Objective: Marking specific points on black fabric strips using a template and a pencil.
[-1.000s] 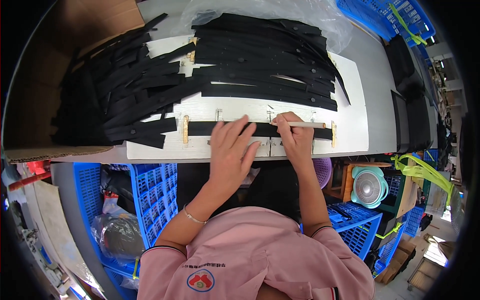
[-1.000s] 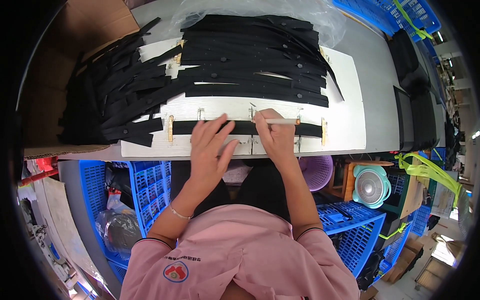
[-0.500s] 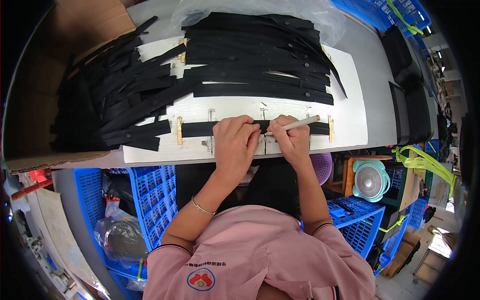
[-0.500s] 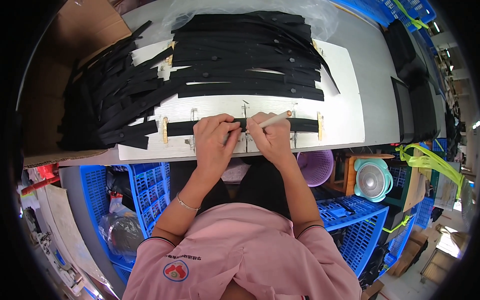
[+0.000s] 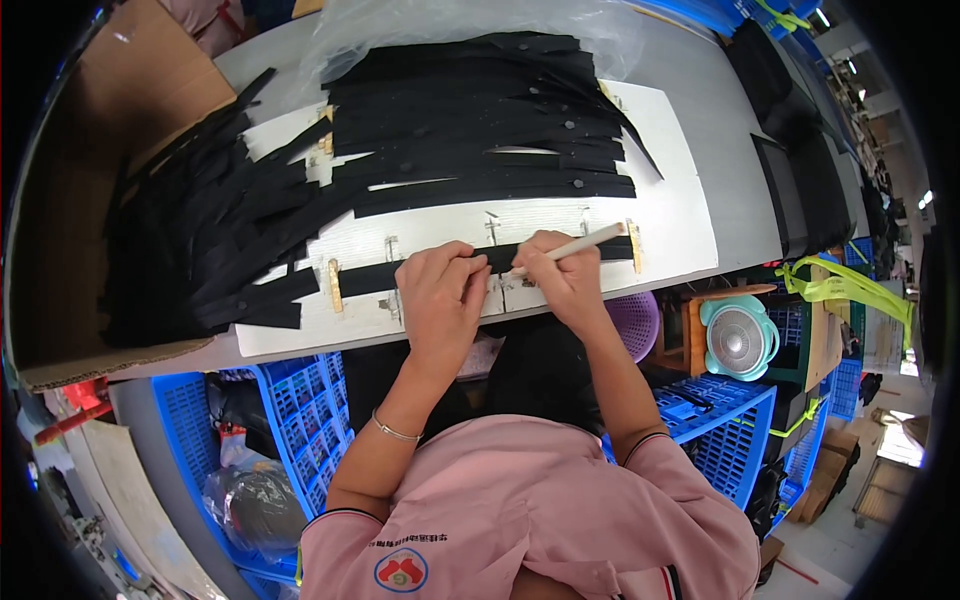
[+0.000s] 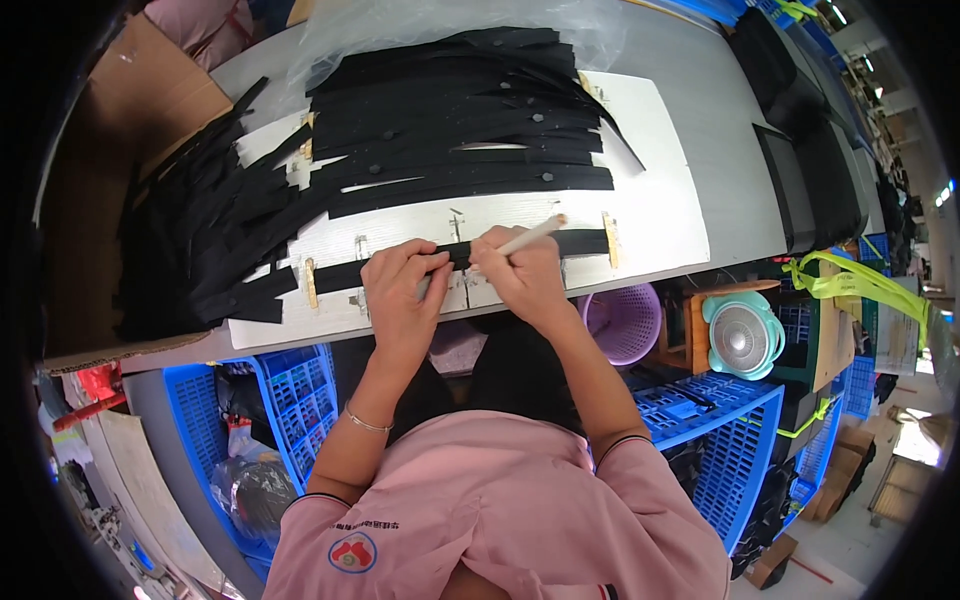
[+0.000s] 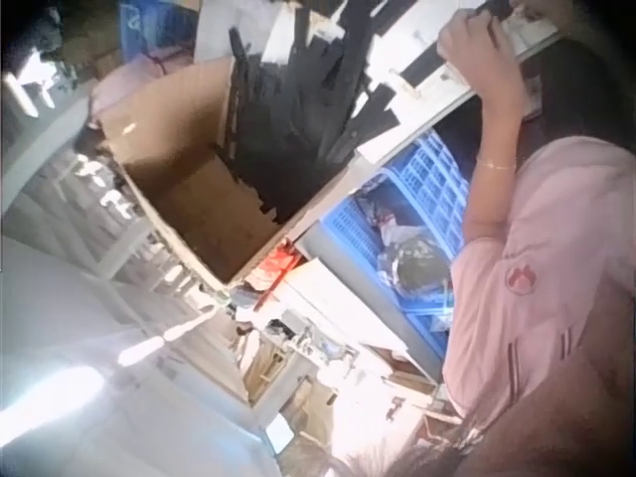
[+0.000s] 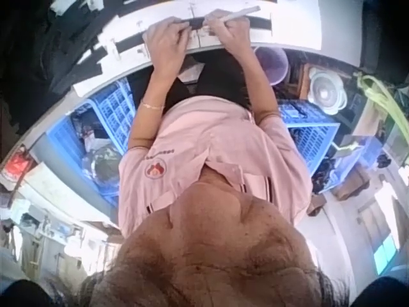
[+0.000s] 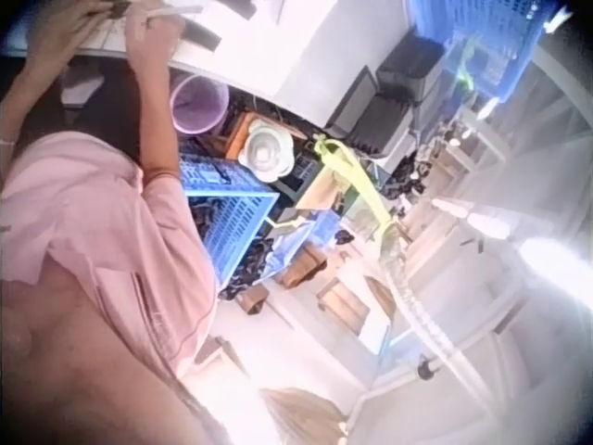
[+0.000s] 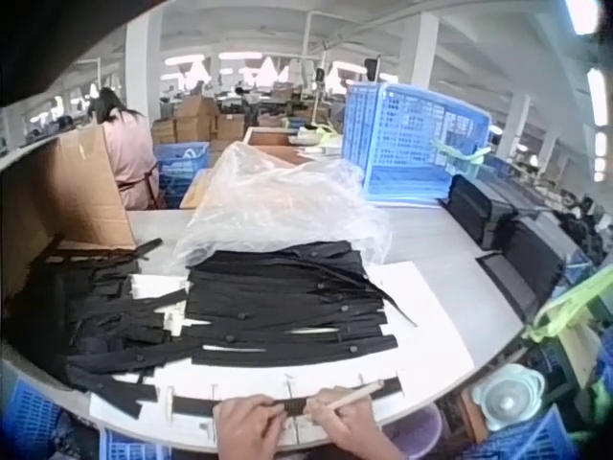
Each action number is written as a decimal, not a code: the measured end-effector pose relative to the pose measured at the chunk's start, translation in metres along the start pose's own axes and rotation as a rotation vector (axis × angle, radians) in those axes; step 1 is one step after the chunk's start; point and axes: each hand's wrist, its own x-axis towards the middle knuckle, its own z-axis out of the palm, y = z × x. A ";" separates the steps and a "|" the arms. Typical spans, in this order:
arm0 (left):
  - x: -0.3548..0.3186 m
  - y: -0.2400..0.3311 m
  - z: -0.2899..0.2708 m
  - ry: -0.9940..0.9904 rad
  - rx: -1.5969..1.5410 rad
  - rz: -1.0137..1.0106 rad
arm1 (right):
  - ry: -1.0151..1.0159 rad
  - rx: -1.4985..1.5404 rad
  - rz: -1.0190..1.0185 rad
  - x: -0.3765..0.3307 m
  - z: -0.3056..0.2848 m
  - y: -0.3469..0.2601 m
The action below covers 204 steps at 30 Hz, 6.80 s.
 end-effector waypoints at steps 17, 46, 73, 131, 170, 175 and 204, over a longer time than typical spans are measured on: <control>0.020 0.036 0.037 -0.109 -0.096 0.070 | 0.349 0.109 0.195 -0.016 -0.068 0.042; 0.024 0.050 0.077 -0.147 -0.127 0.138 | 0.216 -0.085 0.027 -0.020 -0.072 0.043; 0.070 -0.024 0.007 -0.379 0.025 0.069 | 0.681 0.280 0.104 -0.029 -0.062 0.056; 0.052 -0.019 0.002 -0.268 0.272 0.128 | 0.013 0.020 -0.059 0.085 0.002 0.044; -0.035 -0.012 -0.053 -0.191 0.223 -0.010 | 0.071 -1.178 -0.419 -0.087 -0.118 0.067; -0.042 -0.023 -0.070 -0.149 0.281 -0.105 | 0.057 -1.153 -0.439 -0.084 -0.120 0.069; -0.061 -0.034 -0.071 -0.046 0.334 -0.133 | -0.056 0.123 0.056 0.001 0.065 -0.046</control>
